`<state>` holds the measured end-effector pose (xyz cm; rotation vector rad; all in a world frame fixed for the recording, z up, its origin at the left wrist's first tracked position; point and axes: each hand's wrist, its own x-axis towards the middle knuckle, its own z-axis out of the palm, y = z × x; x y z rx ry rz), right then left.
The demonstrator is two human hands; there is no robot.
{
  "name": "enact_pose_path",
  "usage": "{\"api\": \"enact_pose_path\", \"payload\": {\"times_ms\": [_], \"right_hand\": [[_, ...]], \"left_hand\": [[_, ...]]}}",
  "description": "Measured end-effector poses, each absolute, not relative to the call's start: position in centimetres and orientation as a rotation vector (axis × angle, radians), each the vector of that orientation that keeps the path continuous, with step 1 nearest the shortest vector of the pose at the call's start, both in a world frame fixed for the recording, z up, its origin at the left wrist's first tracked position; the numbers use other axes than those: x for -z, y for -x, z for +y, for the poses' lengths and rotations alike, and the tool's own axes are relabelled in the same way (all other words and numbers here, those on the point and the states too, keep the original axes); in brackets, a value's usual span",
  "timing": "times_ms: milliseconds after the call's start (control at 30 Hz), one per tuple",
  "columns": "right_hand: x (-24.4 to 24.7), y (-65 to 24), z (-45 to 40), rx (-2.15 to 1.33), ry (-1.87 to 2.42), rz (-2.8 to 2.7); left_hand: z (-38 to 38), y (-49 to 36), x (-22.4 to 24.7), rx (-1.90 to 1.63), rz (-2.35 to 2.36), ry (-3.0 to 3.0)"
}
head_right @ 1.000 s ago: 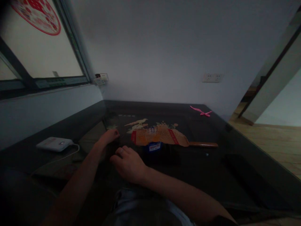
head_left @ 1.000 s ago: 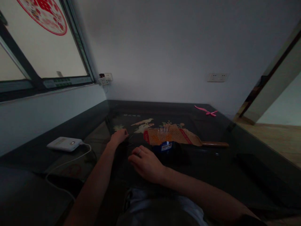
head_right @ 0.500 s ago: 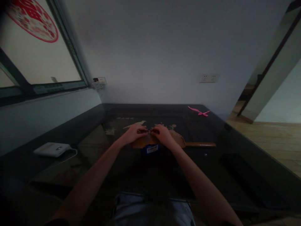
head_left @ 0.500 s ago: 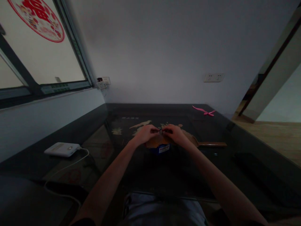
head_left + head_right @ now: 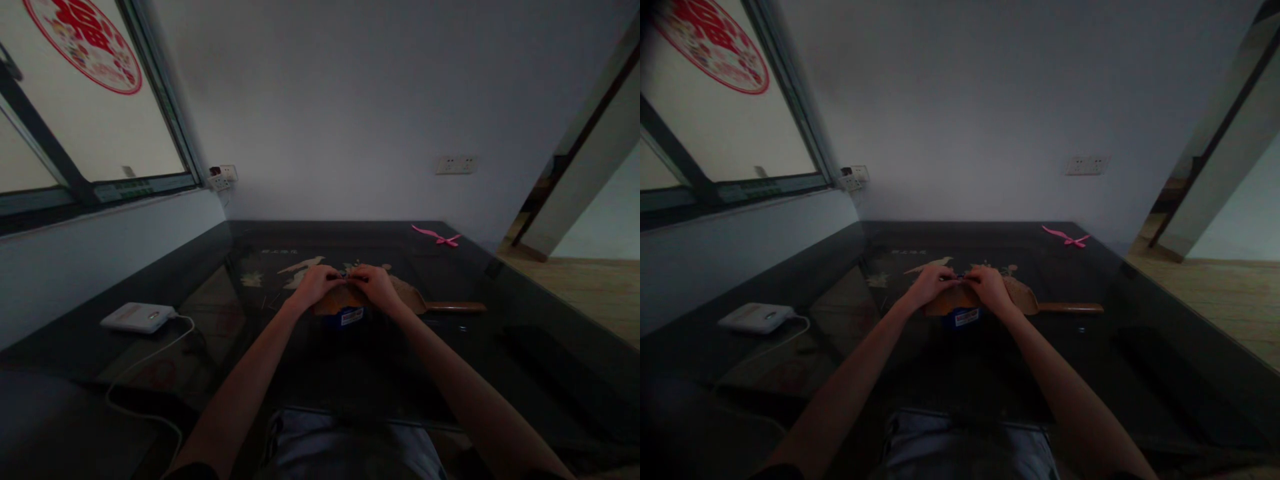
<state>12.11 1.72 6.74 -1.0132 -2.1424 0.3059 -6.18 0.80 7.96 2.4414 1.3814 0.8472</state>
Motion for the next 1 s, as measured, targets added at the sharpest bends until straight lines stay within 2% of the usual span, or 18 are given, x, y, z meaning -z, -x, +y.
{"api": "enact_pose_path", "payload": {"times_ms": [333, 567, 833, 1000], "right_hand": [[-7.4, -11.8, 1.3, -0.475, 0.976, -1.742], [-6.7, -11.0, 0.7, -0.917, 0.961, -1.665], [-6.5, -10.9, 0.9, -0.837, 0.983, -1.722], [-6.9, -10.8, 0.7, -0.768, 0.978, -1.798]], "left_hand": [[0.8, 6.1, -7.8, -0.854, 1.417, -2.442], [0.9, 6.3, -7.5, -0.923, 1.366, -2.358], [0.6, 6.2, -7.3, -1.046, 1.330, -2.346], [0.5, 6.2, -7.8, -1.195, 1.311, -2.085]]}}
